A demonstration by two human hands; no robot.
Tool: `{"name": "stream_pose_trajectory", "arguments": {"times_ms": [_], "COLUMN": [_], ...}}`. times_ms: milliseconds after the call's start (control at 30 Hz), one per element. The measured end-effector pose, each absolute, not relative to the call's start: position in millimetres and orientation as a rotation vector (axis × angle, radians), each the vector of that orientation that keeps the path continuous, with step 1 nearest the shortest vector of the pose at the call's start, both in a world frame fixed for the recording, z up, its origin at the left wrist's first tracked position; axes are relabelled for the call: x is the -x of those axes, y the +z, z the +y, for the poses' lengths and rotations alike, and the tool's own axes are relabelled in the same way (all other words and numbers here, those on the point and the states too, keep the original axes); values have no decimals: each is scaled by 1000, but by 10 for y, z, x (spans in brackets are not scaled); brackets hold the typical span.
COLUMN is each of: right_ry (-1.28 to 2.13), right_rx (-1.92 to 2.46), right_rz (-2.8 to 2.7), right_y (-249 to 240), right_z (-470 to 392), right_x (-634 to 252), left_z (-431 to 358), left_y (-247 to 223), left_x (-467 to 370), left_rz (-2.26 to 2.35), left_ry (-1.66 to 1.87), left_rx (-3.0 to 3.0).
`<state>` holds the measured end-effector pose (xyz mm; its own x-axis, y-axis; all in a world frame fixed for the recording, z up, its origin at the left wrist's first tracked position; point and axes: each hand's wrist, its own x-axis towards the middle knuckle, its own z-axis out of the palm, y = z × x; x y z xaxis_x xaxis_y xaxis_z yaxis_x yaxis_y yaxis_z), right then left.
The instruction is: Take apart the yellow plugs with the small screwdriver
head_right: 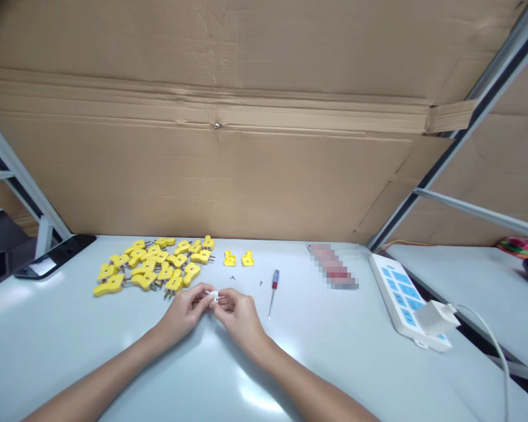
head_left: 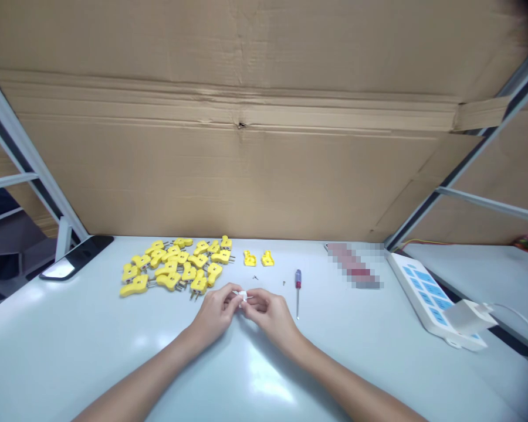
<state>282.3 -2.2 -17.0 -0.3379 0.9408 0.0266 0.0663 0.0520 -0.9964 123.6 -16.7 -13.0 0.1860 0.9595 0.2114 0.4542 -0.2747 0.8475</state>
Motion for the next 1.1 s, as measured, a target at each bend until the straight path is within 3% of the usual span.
{"name": "stream_pose_trajectory", "arguments": {"times_ms": [367, 1100], "right_ry": [1675, 1634], "right_rx": [1101, 1046], "right_rz": [-1284, -1422], "right_y": [-171, -179], "right_z": [104, 61], "right_x": [-2891, -2865], "left_z": [-101, -134], "left_y": [-218, -169], "left_x": [-1156, -1186], "left_rz": [1215, 1198], "left_ry": [953, 919], "left_rx": [-1690, -1661]}}
